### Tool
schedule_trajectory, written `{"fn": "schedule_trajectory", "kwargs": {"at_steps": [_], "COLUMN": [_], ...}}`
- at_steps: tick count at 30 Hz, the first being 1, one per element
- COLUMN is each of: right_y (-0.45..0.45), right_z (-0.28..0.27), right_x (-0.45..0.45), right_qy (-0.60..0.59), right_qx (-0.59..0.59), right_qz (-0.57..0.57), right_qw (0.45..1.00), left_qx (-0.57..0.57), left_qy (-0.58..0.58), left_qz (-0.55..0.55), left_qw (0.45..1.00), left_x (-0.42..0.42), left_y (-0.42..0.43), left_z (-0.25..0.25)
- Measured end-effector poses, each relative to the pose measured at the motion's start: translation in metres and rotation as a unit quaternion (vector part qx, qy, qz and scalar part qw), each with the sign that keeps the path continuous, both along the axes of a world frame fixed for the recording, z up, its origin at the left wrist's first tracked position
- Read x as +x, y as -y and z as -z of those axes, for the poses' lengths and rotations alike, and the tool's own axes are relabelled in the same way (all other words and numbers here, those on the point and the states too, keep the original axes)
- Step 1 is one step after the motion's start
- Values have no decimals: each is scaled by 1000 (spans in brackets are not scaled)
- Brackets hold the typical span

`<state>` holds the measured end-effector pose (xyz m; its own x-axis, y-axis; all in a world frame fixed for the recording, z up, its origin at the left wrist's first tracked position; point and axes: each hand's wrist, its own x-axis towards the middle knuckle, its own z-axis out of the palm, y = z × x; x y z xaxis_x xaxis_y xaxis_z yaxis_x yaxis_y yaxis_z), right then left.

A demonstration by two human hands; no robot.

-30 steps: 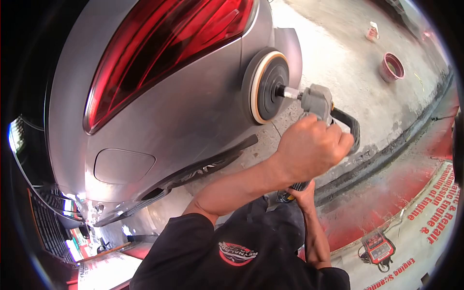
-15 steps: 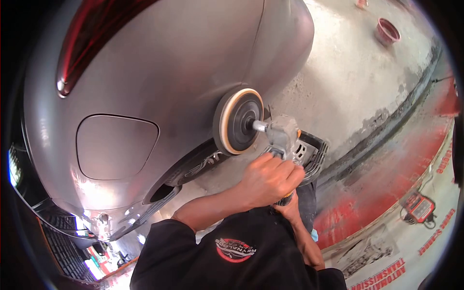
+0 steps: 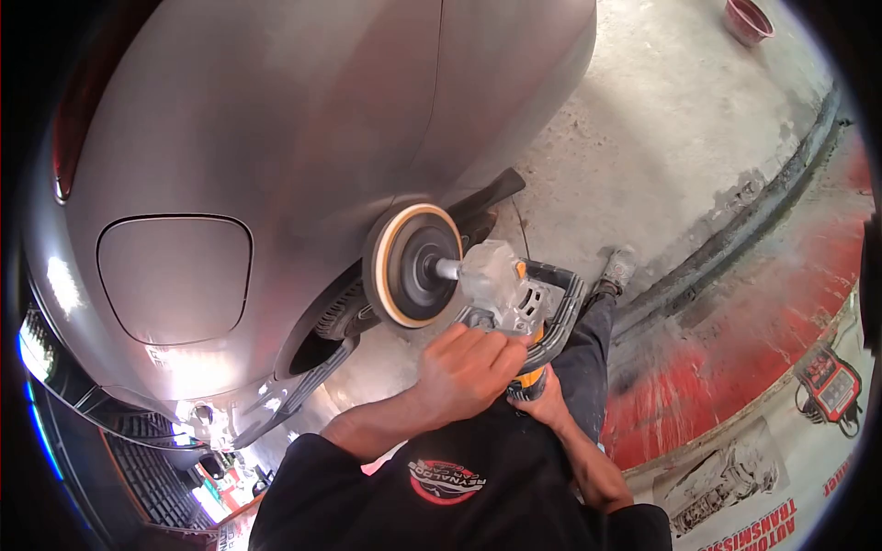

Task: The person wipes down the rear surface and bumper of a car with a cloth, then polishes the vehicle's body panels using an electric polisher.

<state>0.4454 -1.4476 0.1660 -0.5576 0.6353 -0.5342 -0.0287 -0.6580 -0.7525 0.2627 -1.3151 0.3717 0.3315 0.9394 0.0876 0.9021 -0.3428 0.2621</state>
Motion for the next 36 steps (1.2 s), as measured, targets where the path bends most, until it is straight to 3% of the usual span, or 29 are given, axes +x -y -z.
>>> {"fn": "schedule_trajectory", "kwargs": {"at_steps": [8,17,22,30,36], "right_y": [-22,10,18,0,-54], "right_z": [48,31,21,38,23], "right_x": [-3,6,5,13,25], "right_qy": [65,0,-43,-16,16], "right_qx": [28,-16,-45,-18,5], "right_qz": [48,-26,-21,31,53], "right_qw": [996,1000,998,999,998], "left_qx": [33,9,-54,-42,-46], "left_qy": [12,54,17,2,0], "left_qz": [65,-12,-30,17,62], "left_qw": [997,998,998,999,997], "left_x": [14,-9,-13,9,28], "left_y": [-51,13,37,-17,-78], "left_z": [31,17,-1,42,26]}}
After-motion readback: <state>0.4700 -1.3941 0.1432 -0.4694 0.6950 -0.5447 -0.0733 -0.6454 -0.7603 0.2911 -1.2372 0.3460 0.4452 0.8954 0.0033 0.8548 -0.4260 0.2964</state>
